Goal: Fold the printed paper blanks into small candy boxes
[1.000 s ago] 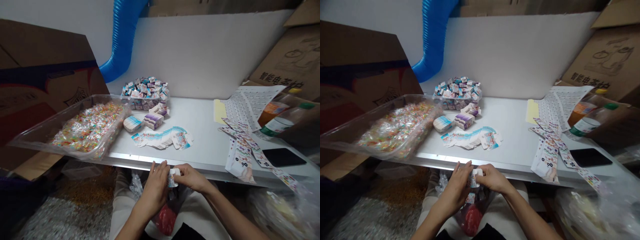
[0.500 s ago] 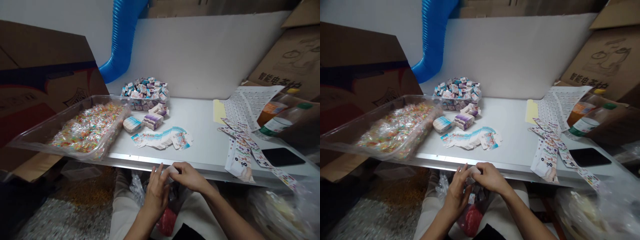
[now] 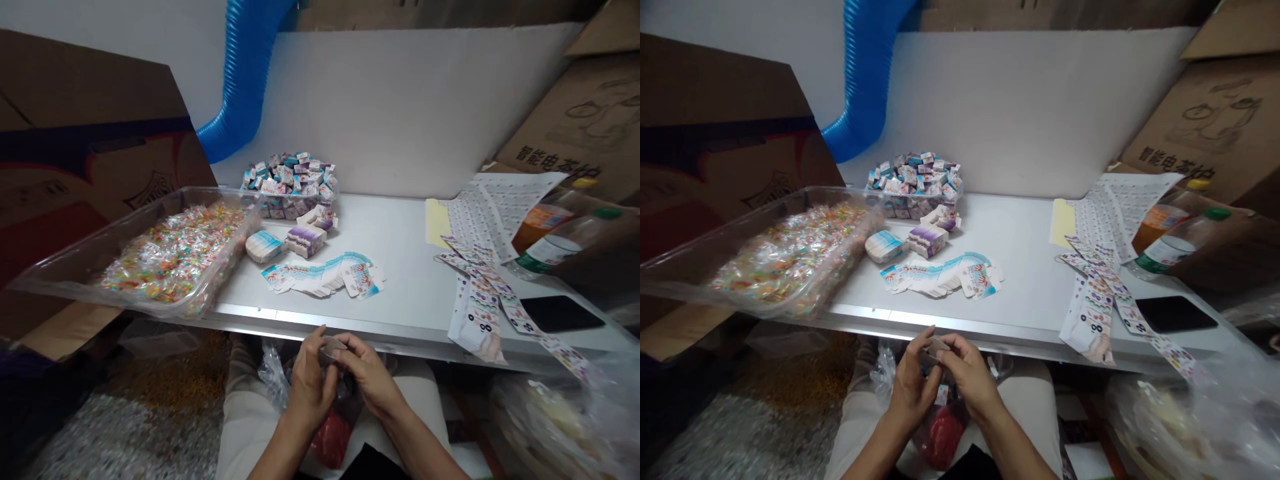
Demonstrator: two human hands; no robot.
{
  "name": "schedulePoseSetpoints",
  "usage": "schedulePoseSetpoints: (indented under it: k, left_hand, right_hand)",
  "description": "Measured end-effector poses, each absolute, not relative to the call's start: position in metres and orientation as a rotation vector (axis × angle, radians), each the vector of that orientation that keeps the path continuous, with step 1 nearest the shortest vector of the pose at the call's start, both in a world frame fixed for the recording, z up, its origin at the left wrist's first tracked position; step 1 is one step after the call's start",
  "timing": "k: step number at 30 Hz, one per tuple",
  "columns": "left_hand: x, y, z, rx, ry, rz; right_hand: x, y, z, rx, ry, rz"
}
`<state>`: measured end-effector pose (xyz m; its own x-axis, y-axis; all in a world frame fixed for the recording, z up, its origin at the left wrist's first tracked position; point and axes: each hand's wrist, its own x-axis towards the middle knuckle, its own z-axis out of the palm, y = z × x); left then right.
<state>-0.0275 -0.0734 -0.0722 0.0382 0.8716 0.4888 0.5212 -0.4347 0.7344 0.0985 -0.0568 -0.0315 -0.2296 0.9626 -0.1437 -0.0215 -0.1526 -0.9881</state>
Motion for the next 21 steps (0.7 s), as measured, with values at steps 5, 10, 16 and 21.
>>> schedulePoseSetpoints:
  k: [5, 10, 16, 21]
  left_hand:
    - [-0.03, -0.073, -0.073, 1.984, 1.426, 1.298]
    - [-0.031, -0.075, -0.078, 1.995, 1.467, 1.257]
    - [-0.032, -0.075, -0.086, 2.214, 1.467, 1.184]
    - [-0.034, -0.078, -0.09, 2.328, 1.456, 1.154]
  right_hand:
    - [0.092, -0.065, -0.03, -1.228, -1.644, 1.005]
    - [0.093, -0.064, -0.027, -1.347, -1.64, 0.963]
    - [0.092, -0.065, -0.026, -1.432, -1.967, 0.577]
    - [0.092, -0.073, -0.029, -1.333, -2.178, 0.098]
